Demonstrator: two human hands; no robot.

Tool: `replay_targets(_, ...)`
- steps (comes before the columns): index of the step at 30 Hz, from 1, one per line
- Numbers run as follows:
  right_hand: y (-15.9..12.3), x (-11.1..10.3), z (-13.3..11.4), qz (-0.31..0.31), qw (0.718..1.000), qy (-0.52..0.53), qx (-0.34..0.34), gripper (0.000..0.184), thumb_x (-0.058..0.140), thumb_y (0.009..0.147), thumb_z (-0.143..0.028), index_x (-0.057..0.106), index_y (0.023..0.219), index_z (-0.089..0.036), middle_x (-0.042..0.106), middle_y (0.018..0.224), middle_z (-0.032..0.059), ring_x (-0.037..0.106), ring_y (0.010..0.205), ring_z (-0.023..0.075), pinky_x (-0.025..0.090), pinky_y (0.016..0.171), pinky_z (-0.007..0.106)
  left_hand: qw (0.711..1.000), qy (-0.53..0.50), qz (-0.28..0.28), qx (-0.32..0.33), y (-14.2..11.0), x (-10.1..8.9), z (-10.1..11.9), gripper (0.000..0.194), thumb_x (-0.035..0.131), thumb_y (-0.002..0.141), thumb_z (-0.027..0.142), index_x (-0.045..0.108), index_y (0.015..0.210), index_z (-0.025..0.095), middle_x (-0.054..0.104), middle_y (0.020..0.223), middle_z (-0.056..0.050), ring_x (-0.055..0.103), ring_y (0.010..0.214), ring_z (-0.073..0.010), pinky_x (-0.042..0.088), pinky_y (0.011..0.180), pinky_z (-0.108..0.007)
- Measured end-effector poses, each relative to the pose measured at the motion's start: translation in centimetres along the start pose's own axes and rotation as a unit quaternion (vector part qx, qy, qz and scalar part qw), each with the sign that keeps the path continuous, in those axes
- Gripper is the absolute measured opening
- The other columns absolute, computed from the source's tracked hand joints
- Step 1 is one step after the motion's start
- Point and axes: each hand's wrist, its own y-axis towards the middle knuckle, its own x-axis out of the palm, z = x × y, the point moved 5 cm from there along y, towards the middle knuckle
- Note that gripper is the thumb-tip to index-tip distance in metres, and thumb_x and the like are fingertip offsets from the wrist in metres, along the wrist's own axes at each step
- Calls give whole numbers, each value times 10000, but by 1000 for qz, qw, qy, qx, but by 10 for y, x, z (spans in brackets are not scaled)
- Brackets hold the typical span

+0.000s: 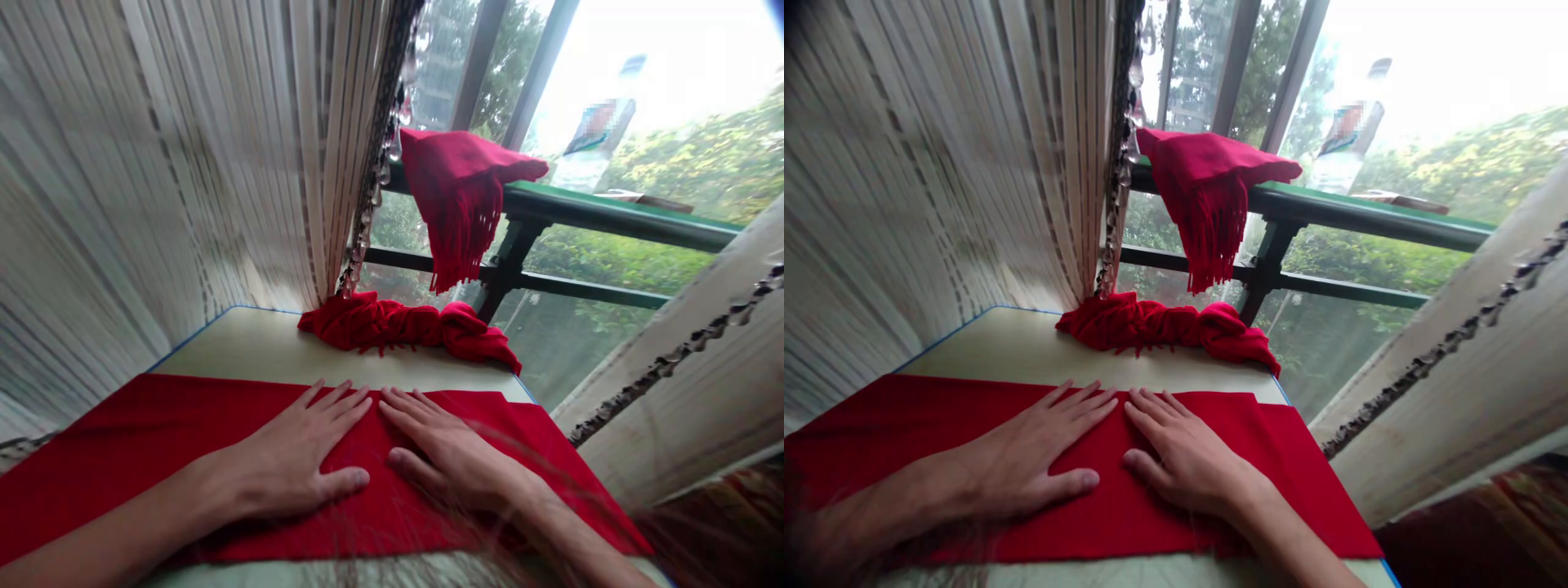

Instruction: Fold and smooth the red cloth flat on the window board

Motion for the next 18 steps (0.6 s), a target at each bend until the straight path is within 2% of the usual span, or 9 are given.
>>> replay_targets(5, -2, 2, 3, 1, 1000, 8, -13, 859, 611, 875, -618, 237, 1559, -256, 181, 1631, 58, 164, 1511, 288, 133, 1262, 483, 1000, -17, -11, 22, -10, 4, 12, 891, 547, 907, 671, 161, 1595, 258, 151, 1641, -100, 98, 1513, -363, 42, 1205, -627)
replay_targets(9, -5, 10, 8, -8, 1000, -15, -19, 925, 638, 846, -637, 193, 1567, -265, 139, 1640, 36, 129, 1516, 293, 120, 1263, 488, 999, -36, -19, 26, -16, 3, 21, 876, 577, 891, 673, 211, 1587, 286, 131, 1642, -111, 57, 1510, -380, -6, 1186, -661)
replay_targets(14, -6, 19, 17, -6, 999, -37, -18, 931, 645, 852, -612, 124, 1570, -327, 117, 1649, -3, 92, 1522, 292, 135, 1257, 519, 998, -51, -25, 39, -20, -6, 28, 883, 515, 888, 735, 208, 1589, 296, 94, 1650, -102, 27, 1518, -365, -57, 1180, -657)
replay_targets(18, -6, 25, 21, -37, 998, -52, -7, 986, 653, 823, -650, 103, 1570, -315, 88, 1656, 13, 58, 1521, 324, 115, 1239, 581, 999, -30, 10, 41, -15, -16, 19, 857, 388, 920, 767, 208, 1591, 266, 101, 1660, -85, 31, 1526, -336, -24, 1187, -648)
